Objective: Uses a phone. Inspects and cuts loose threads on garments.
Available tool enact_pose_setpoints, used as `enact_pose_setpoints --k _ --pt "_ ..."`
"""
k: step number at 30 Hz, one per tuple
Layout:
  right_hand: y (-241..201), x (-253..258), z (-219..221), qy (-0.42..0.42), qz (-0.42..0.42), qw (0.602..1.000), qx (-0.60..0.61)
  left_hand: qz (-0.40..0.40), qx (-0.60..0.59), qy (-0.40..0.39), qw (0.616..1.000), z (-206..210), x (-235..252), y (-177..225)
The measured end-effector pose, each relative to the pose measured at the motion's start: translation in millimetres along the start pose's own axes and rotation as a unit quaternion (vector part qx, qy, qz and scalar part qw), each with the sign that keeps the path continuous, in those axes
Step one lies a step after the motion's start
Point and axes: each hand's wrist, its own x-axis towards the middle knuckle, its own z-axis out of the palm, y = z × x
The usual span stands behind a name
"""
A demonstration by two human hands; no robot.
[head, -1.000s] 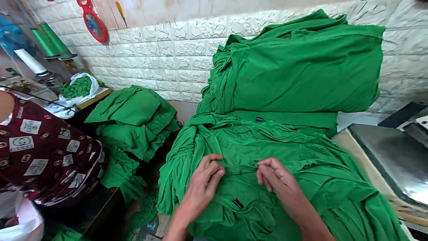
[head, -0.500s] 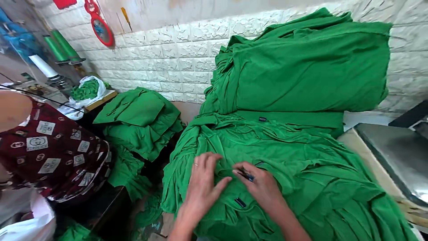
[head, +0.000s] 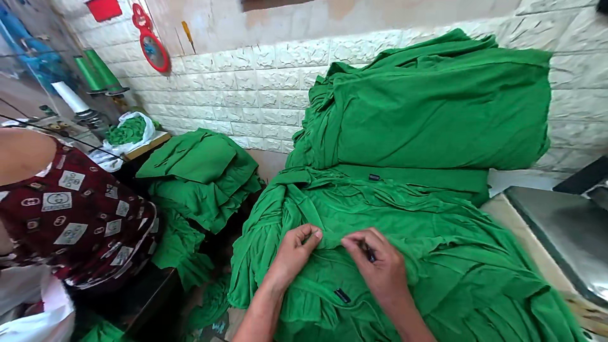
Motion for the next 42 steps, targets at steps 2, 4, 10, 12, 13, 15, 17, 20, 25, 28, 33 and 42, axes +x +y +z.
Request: enact_pose_setpoints --k 2,4,10,12,13,15,17,20,25,28,33,42 --pt "-1.4 -0.9 6.0 -0.043 -0.012 0.999 -0.021 -0.002 -0.020 -0.002 1.000 0.7 0.5 1.1" --pt "-1.4 -1.8 12.4 -0.046 0.011 0.998 -0.037 -0.010 -0.042 0.002 0.999 0.0 0.3 2.1" --pt "-1.1 6.7 -5.4 0.043 0.114 0.991 0.057 -0.013 -0.080 0.000 0.997 -3.1 -0.8 -0.1" --pt "-0.5 4.1 -9.3 0.040 0.101 0.992 0.058 0.001 -0.077 -0.014 0.997 -1.3 0.1 -1.6" --pt "0.4 1.6 -9.3 0.031 0.090 0.994 0.054 0.004 -0.077 -0.018 0.997 0.1 0.3 -1.9" --pt "1.7 -3.4 -5.3 0.021 0.065 0.997 0.044 0.004 -0.074 -0.016 0.997 2.8 0.2 -1.5" --pt "1.2 -6.9 -0.8 0.011 0.046 0.998 0.029 -0.006 -0.072 -0.006 0.997 4.6 -0.2 -0.5" --pt "0.5 -10.4 5.1 -0.024 0.023 0.999 -0.015 -0.013 -0.072 -0.005 0.997 3.6 -0.7 -0.6" --pt "0.3 -10.0 5.0 -0.005 0.067 0.997 0.047 -0.007 -0.068 -0.013 0.998 3.2 -1.0 -2.5" --pt "0.2 -6.9 -2.5 -0.005 0.147 0.981 0.126 -0.006 -0.072 -0.009 0.997 3.3 -1.1 -3.2" --pt "-2.7 -10.5 2.9 -0.015 0.100 0.992 0.070 0.005 -0.072 -0.001 0.997 5.2 -1.4 -2.4" --pt "-9.3 -13.2 -5.2 -0.026 0.114 0.992 0.053 0.027 0.005 0.001 1.000 16.5 -8.0 -1.1"
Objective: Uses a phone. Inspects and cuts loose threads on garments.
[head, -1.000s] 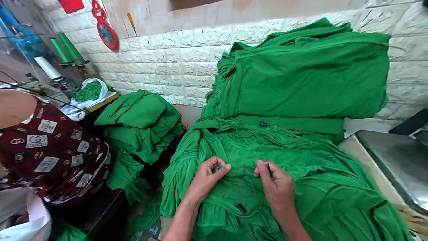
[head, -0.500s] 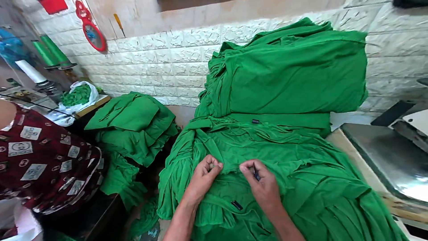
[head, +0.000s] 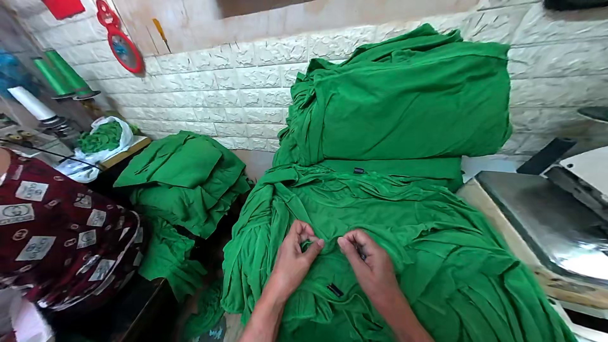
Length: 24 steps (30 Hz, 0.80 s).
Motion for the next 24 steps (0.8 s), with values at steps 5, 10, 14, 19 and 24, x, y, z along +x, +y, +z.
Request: enact_pose_setpoints --k 5,10,14,19,24 --pt "-0.8 -13.9 -11.1 -0.034 -0.009 0.993 -0.113 -0.011 -0.031 0.016 0.999 0.7 0.0 4.2" --pt "2.1 -18.3 -1.6 -0.011 -0.083 0.977 -0.197 -0.030 -0.043 0.021 0.998 0.9 1.2 5.5" --pt "2.4 -14.1 5.8 -0.001 -0.105 0.971 -0.214 -0.044 -0.061 0.015 0.997 -1.0 2.5 7.3" --pt "-0.4 -11.3 10.3 -0.003 -0.109 0.967 -0.232 -0.056 -0.078 0.011 0.995 -1.9 3.3 8.3" --pt "-1.2 -11.9 10.9 0.003 -0.121 0.964 -0.237 -0.059 -0.082 0.014 0.995 0.3 3.3 8.8"
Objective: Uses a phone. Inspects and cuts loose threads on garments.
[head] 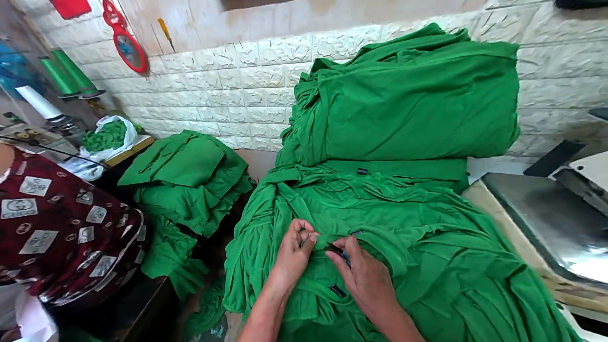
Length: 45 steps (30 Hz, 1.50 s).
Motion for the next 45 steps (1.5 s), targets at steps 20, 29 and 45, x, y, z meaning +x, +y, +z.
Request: enact_pose_setpoints --k 20,29,45 --pt "-4.5 4.5 -67.7 -0.173 0.131 0.971 -0.096 0.028 0.091 -0.094 0.991 -14.6 0.4 4.0" --pt "35.0 -3.1 -75.9 -0.038 0.194 0.971 -0.133 0.209 0.431 0.124 0.869 -29.8 20.1 23.7" --pt "38.6 -37.4 -137.0 -0.236 0.046 0.961 0.139 0.133 0.460 -0.030 0.877 -77.9 -59.8 32.5"
